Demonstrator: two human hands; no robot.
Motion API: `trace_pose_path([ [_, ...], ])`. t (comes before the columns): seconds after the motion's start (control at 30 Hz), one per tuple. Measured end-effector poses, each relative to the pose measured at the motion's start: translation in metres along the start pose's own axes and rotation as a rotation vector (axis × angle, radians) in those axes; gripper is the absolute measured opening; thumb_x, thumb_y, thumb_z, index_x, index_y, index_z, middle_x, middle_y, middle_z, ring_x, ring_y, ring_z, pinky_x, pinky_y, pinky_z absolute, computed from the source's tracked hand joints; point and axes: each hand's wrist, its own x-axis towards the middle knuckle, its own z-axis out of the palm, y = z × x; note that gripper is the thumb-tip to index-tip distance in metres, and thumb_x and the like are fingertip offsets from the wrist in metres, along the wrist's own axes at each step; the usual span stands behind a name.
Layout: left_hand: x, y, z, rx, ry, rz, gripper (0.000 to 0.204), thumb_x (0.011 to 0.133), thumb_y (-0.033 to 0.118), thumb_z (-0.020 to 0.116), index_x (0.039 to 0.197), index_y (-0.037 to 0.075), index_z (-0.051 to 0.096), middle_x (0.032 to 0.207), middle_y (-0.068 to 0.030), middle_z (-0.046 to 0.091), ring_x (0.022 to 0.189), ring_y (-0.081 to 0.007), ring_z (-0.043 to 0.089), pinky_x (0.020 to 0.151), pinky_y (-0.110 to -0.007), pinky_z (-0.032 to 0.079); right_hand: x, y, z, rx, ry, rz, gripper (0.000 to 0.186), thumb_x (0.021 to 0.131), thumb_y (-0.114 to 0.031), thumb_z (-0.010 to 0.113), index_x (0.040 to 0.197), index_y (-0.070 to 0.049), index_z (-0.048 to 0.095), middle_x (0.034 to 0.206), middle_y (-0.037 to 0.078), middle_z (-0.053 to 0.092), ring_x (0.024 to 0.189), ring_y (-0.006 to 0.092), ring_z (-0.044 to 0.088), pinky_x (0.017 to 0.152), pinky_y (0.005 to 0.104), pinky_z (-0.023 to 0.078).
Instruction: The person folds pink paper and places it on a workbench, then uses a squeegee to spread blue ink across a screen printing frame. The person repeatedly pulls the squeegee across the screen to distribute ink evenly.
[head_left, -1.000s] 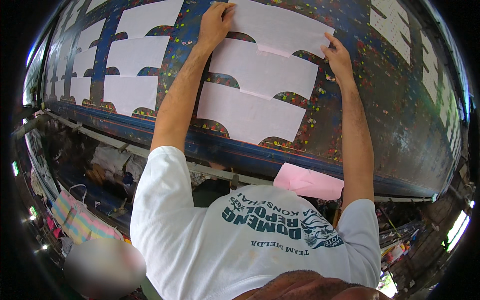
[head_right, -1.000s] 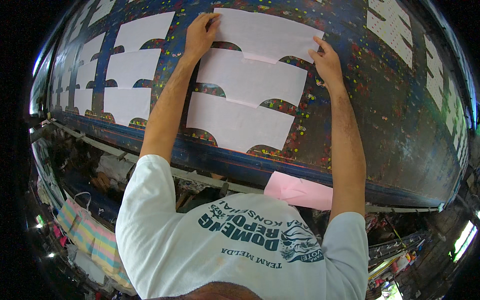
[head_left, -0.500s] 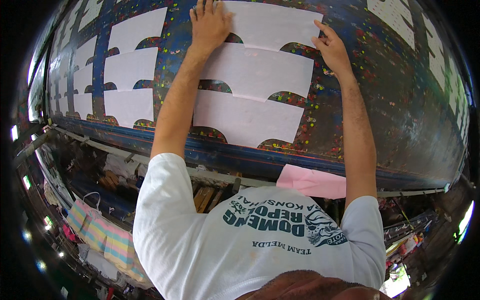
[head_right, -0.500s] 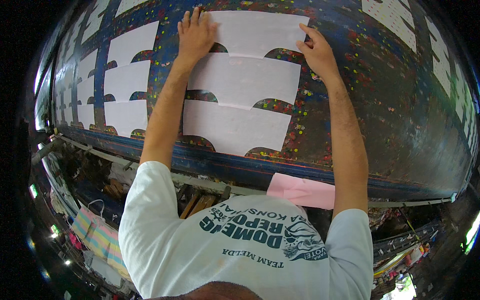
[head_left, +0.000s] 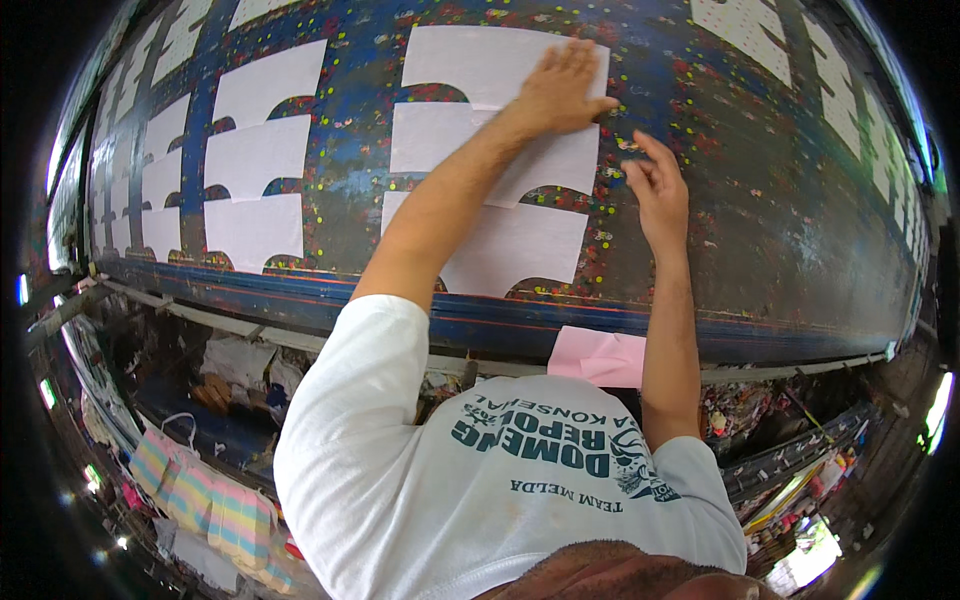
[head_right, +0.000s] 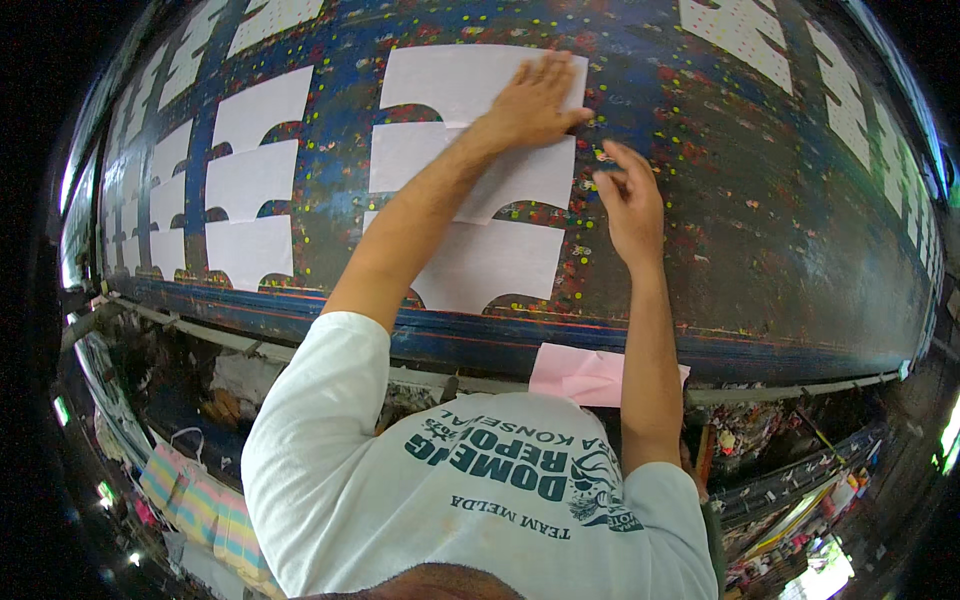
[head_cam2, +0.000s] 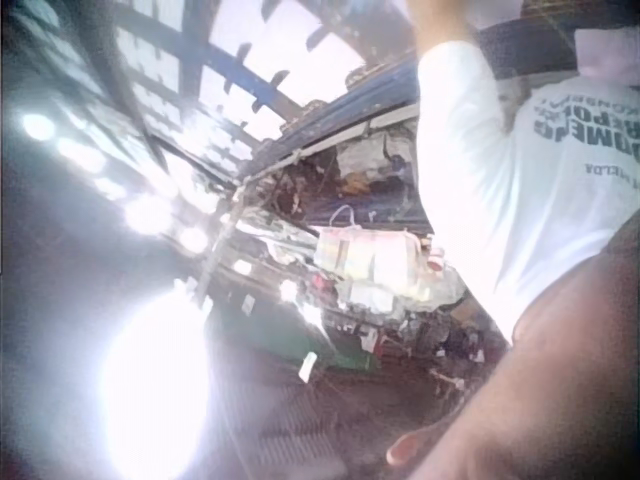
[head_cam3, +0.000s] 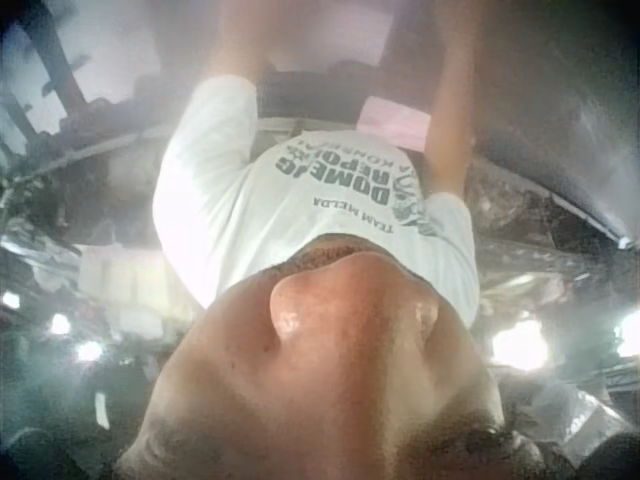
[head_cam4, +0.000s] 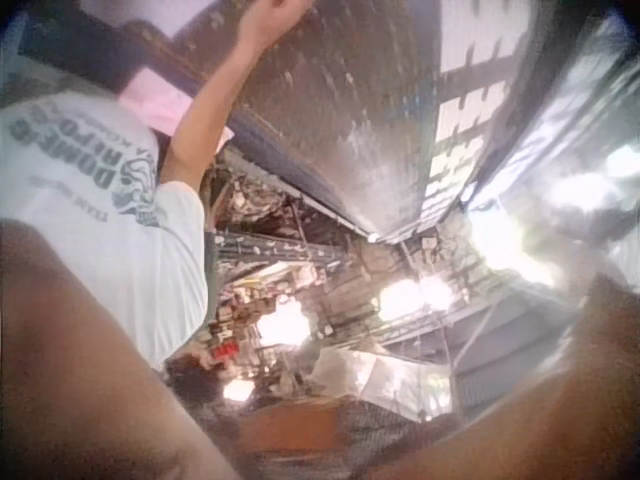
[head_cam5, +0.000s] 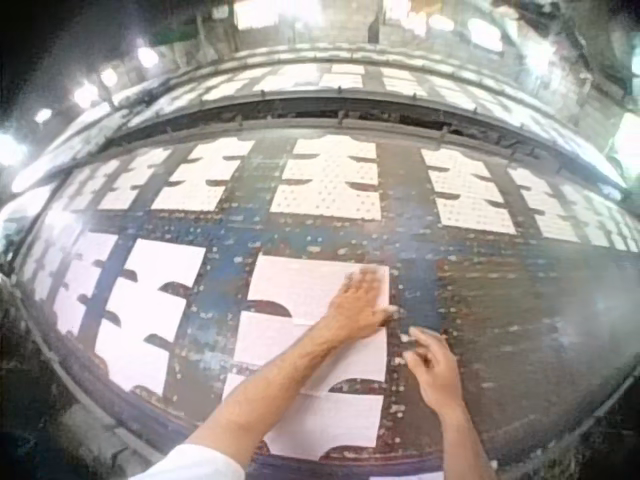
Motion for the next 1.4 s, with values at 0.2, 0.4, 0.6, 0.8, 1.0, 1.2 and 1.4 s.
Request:
trace_pose_path([
  [0.2, -0.052, -0.086, -0.055, 0.201, 0.0, -0.357, 0.102, 0.103, 0.077, 0.027, 0.167, -0.002, 0.019, 0.176, -0.0219, 0.009, 0.163, -0.0425, 0.007, 0.13, -0.06, 0.006, -0.102, 0.011, -0.08, -0.031, 0.227, 0.217, 0.039, 0.105, -0.009, 0.066, 0.143, -0.004, 0.062, 0.138, 0.007, 0.068, 0.111, 0.0133, 0.067, 0.092, 0.0273, 0.053],
  [0.4, -0.128, -0.053, -0.11, 0.246, 0.289, -0.374, 0.084, 0.105, 0.059, 0.048, 0.161, -0.002, 0.034, 0.169, -0.0239, 0.029, 0.158, -0.047, 0.019, 0.126, -0.064, 0.017, -0.187, 0.048, -0.132, -0.053, 0.365, 0.33, 0.033, 0.107, -0.017, 0.065, 0.137, -0.004, 0.067, 0.13, 0.008, 0.072, 0.108, 0.015, 0.069, 0.091, 0.0312, 0.054],
  [0.6, -0.226, 0.124, -0.104, -0.3, 0.16, -0.133, 0.055, 0.094, 0.02, 0.076, 0.143, 0.002, 0.057, 0.142, -0.0228, 0.061, 0.131, -0.0429, 0.056, 0.113, -0.052, 0.044, -0.234, 0.056, -0.168, -0.461, 0.318, 0.279, 0.027, 0.105, -0.015, 0.066, 0.128, -0.002, 0.07, 0.115, 0.013, 0.075, 0.1, 0.0231, 0.072, 0.088, 0.0351, 0.055],
  [0.8, -0.292, 0.251, -0.08, -0.403, -0.155, -0.212, 0.049, 0.093, 0.021, 0.077, 0.134, 0.002, 0.059, 0.129, -0.0212, 0.062, 0.118, -0.0409, 0.062, 0.1, -0.047, 0.052, -0.256, 0.045, -0.195, -0.854, 0.216, 0.312, 0.034, 0.103, -0.032, 0.064, 0.099, 0.0, 0.073, 0.097, 0.02, 0.074, 0.093, 0.0407, 0.07, 0.08, 0.048, 0.053],
  [1.0, -0.33, 0.276, -0.066, -0.223, -0.147, -0.29, 0.034, 0.094, 0.023, 0.077, 0.115, 0.001, 0.061, 0.108, -0.0186, 0.064, 0.101, -0.0387, 0.066, 0.085, -0.048, 0.053, -0.286, 0.052, -0.218, -0.871, 0.036, 0.424, 0.04, 0.101, -0.041, 0.065, 0.096, -0.003, 0.074, 0.09, 0.019, 0.075, 0.087, 0.0405, 0.072, 0.079, 0.0501, 0.054],
  [1.2, -0.329, 0.321, -0.057, -0.251, -0.173, -0.261, 0.024, 0.096, 0.024, 0.076, 0.102, 0.001, 0.071, 0.11, -0.0177, 0.067, 0.102, -0.037, 0.065, 0.086, -0.047, 0.053, -0.308, 0.056, -0.219, -0.823, -0.099, 0.423, 0.039, 0.1, -0.045, 0.067, 0.105, -0.006, 0.065, 0.09, 0.021, 0.075, 0.092, 0.0418, 0.073, 0.083, 0.0549, 0.054],
  [1.4, -0.32, 0.354, -0.037, -0.135, -0.29, -0.249, 0.026, 0.097, 0.024, 0.073, 0.105, -0.001, 0.071, 0.106, -0.0176, 0.071, 0.102, -0.038, 0.066, 0.089, -0.047, 0.053, -0.322, 0.06, -0.223, -0.616, -0.126, 0.262, 0.034, 0.097, -0.031, 0.073, 0.113, -0.004, 0.061, 0.1, 0.021, 0.075, 0.098, 0.0416, 0.072, 0.086, 0.0502, 0.054],
])
